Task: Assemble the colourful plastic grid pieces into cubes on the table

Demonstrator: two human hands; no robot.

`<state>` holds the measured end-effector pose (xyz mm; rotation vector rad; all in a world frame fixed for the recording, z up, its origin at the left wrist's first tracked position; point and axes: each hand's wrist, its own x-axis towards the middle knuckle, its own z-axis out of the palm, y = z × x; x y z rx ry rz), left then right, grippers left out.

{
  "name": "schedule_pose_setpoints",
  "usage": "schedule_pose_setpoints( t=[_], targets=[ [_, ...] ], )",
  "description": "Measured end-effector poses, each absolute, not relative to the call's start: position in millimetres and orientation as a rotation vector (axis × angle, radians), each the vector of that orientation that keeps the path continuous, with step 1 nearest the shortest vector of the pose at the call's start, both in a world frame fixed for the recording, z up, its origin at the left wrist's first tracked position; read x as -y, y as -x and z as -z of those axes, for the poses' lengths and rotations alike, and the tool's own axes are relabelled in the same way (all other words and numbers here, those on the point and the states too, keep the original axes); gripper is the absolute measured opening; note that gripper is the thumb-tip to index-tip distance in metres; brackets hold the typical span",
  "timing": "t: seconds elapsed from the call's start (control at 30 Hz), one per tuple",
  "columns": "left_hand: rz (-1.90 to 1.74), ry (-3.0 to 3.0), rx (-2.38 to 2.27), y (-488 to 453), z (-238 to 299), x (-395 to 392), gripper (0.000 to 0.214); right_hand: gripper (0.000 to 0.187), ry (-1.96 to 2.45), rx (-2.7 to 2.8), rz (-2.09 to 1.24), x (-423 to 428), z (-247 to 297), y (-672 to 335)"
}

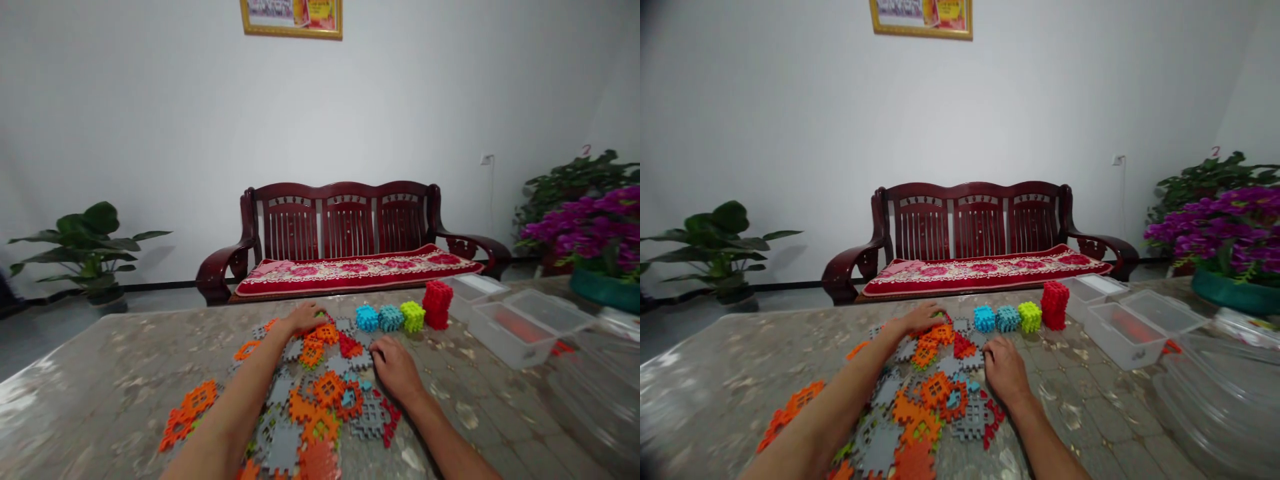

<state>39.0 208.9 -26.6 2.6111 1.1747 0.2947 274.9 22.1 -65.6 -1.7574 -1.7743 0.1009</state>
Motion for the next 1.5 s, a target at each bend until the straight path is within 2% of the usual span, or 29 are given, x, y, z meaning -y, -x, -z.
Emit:
schedule_pose_setpoints(
  t=[0.13,0.5,0.67,0.9,1.13,1.27,1.37,1.5],
  targets=[
    [-0.261,-2.594,-1.167,-25,25,-187,0.035,0.025,1.781,1.785,-0.091,-21,63,-274],
    [-0.305,-2.609,-1.017,14,0,-120,0.009,0.026,1.807,1.815,-0.082,-22,61,-275],
    [-0.272,-2.608,-0.996,37,-8,-96,0.007,0.026,1.799,1.838,-0.067,-23,62,-277],
    [-0.287,-2.579,-1.011,75,-17,-50,0.013,0.027,1.791,1.843,-0.084,-24,62,-279],
    [-0.512,-2.4,-1.549,112,-20,-35,0.034,0.028,1.776,1.82,-0.1,-23,61,-279],
    [-0.433,-2.396,-1.731,140,0,-31,0.041,0.028,1.755,1.804,-0.121,-23,61,-280],
    [-0.29,-2.23,-2.105,154,26,-20,0.048,0.029,1.764,1.802,-0.115,-24,61,-280],
    [-0.241,-2.15,-2.189,149,50,-7,0.059,0.029,1.765,1.81,-0.106,-25,62,-279]
  ],
)
